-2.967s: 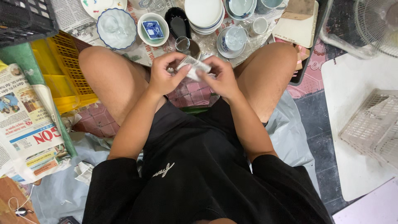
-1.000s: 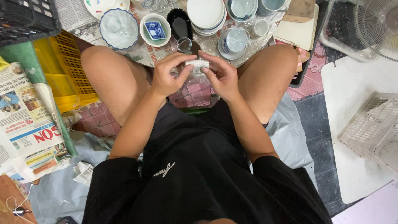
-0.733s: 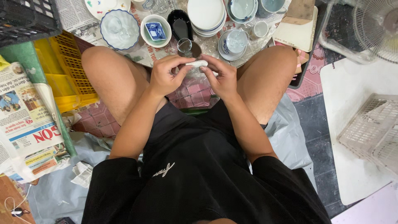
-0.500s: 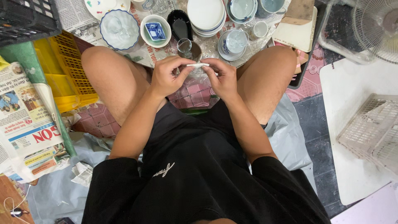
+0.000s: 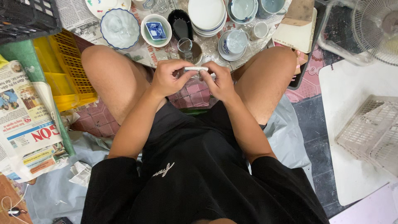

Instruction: The person sits on the floor and wraps various ceramic dishes, including bowls, plates, and cups, with newspaper. They fold the newspaper around each item and place the wrapped items on a nearby table.

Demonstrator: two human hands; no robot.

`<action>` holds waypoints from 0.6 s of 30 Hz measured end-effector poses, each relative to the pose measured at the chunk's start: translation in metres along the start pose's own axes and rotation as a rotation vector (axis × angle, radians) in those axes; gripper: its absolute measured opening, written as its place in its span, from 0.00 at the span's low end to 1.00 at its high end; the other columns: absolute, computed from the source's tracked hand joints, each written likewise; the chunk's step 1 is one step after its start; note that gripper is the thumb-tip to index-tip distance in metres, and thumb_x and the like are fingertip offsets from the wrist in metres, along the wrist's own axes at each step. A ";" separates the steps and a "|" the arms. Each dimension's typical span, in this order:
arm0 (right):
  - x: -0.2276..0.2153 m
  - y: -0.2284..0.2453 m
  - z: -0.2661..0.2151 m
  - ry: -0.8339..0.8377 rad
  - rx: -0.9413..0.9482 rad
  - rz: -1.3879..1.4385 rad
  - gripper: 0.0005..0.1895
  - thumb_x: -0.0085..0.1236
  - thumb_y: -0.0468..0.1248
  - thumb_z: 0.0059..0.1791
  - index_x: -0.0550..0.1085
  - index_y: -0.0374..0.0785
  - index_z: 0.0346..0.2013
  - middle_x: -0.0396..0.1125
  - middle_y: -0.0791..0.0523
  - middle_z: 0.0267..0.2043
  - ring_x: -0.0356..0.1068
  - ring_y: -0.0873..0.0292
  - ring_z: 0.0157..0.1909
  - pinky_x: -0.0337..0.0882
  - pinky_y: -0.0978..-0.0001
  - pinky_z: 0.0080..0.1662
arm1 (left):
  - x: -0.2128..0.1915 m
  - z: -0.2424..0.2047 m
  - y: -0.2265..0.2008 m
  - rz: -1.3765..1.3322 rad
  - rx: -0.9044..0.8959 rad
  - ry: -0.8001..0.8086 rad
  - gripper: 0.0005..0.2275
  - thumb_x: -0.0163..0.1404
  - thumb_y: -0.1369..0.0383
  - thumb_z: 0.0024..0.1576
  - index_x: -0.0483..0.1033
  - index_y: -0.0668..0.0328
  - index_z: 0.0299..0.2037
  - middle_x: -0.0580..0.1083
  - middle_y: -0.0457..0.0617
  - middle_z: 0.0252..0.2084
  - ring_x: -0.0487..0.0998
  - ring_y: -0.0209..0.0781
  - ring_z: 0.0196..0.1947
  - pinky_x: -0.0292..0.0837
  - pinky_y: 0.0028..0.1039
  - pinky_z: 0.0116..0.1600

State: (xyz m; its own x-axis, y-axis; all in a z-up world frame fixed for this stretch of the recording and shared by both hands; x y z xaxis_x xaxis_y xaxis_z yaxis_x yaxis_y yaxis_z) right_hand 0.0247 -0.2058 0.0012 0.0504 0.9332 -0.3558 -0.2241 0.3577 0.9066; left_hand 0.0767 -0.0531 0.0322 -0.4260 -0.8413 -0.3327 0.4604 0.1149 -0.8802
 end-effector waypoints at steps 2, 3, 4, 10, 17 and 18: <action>0.004 -0.011 -0.005 0.017 0.044 0.055 0.05 0.56 0.33 0.56 0.76 0.33 0.39 0.72 0.54 0.29 0.73 0.63 0.30 0.70 0.71 0.35 | 0.002 -0.002 0.006 0.000 -0.038 0.024 0.07 0.64 0.73 0.55 0.83 0.65 0.41 0.79 0.53 0.30 0.76 0.37 0.23 0.67 0.26 0.30; 0.002 -0.013 -0.005 0.003 0.024 0.062 0.06 0.56 0.33 0.56 0.76 0.33 0.38 0.72 0.54 0.29 0.73 0.63 0.30 0.70 0.71 0.35 | 0.003 -0.001 0.004 -0.027 -0.012 0.024 0.07 0.64 0.73 0.56 0.83 0.64 0.42 0.80 0.52 0.32 0.77 0.38 0.25 0.68 0.26 0.31; 0.002 -0.014 -0.006 -0.011 0.003 0.070 0.06 0.56 0.33 0.56 0.76 0.33 0.37 0.72 0.54 0.29 0.73 0.63 0.30 0.70 0.71 0.35 | 0.003 0.000 0.001 -0.054 0.014 0.025 0.07 0.63 0.73 0.57 0.83 0.64 0.43 0.80 0.52 0.34 0.78 0.38 0.27 0.70 0.26 0.33; 0.012 -0.017 -0.010 0.005 0.055 0.112 0.09 0.53 0.35 0.57 0.75 0.32 0.37 0.70 0.56 0.28 0.71 0.64 0.30 0.70 0.71 0.35 | -0.014 -0.003 -0.025 0.071 0.116 0.037 0.08 0.61 0.74 0.56 0.83 0.62 0.45 0.79 0.52 0.33 0.79 0.44 0.28 0.72 0.30 0.35; 0.044 0.046 -0.016 0.121 -0.090 0.271 0.18 0.40 0.41 0.62 0.64 0.34 0.63 0.66 0.51 0.50 0.67 0.59 0.49 0.68 0.64 0.54 | -0.087 -0.029 -0.064 -0.036 0.070 -0.169 0.11 0.59 0.75 0.57 0.81 0.63 0.49 0.80 0.52 0.44 0.80 0.42 0.39 0.73 0.28 0.40; 0.053 0.056 -0.016 0.158 -0.087 0.345 0.19 0.40 0.43 0.61 0.62 0.35 0.63 0.65 0.50 0.53 0.68 0.58 0.49 0.69 0.64 0.52 | -0.107 -0.035 -0.076 0.002 0.127 -0.253 0.10 0.59 0.75 0.58 0.81 0.63 0.49 0.79 0.52 0.46 0.80 0.44 0.43 0.74 0.31 0.45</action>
State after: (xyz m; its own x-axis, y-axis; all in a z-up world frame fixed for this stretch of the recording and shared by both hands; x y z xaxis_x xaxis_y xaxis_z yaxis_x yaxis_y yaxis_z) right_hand -0.0004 -0.1367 0.0291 -0.1918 0.9789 -0.0702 -0.2836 0.0132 0.9589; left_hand 0.0600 0.0469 0.1228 -0.2247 -0.9480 -0.2254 0.5619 0.0630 -0.8248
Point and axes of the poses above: each hand's wrist, its own z-axis towards the middle knuckle, its own x-axis out of the palm, y = z × x, the point moved 10 cm from there along z, towards the middle knuckle
